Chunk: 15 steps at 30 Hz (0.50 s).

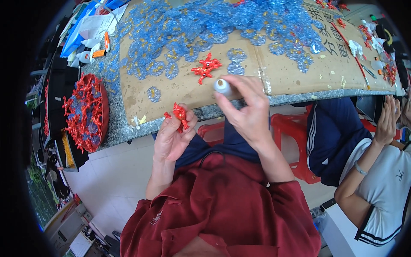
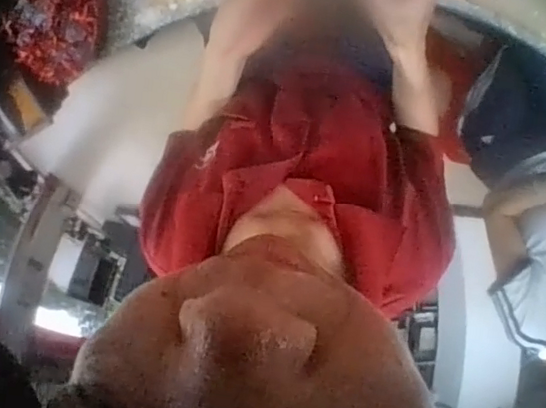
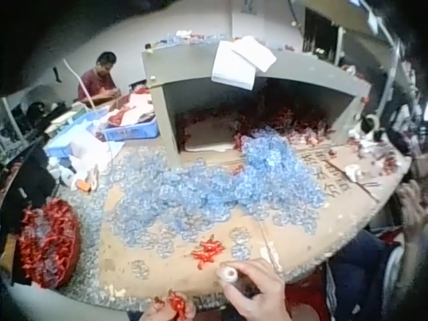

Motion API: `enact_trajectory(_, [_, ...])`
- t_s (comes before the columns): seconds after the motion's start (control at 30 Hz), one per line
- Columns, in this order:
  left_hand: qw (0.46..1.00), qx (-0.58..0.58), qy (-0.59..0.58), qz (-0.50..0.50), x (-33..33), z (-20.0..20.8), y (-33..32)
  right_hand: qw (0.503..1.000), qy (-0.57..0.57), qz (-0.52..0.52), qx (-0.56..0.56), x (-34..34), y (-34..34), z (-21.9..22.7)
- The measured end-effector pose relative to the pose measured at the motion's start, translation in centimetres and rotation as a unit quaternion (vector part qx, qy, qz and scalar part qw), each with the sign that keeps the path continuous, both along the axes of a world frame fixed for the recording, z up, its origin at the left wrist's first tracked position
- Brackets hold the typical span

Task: The person applies glue to small toy figurines using a glue bottle and attaches them onto plastic bases by hand, occasionally pulling additional figurine pieces from a dispenser chute onto the work table.

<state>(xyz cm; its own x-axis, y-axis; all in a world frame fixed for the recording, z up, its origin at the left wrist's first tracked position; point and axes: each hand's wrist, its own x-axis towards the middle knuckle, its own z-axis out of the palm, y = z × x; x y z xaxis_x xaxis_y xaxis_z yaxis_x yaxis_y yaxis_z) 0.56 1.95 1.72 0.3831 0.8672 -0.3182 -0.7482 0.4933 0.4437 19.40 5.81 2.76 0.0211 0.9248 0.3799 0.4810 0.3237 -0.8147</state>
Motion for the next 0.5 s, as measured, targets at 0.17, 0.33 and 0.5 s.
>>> enact_trajectory(0.17, [1.000, 0.007, 0.008, -0.011, 0.1, 0.0, 0.0, 0.998, -0.030, 0.004, 0.046, -1.6, 1.3, -0.7])
enact_trajectory(0.33, [0.999, 0.006, -0.026, -0.033, 0.2, -0.5, 0.1, 0.998, -0.019, -0.053, 0.011, 0.9, 2.9, -0.1])
enact_trajectory(0.5, [0.998, 0.007, -0.038, -0.051, 0.8, -0.5, 0.3, 0.969, -0.201, -0.027, 0.143, 3.4, 7.0, -0.7])
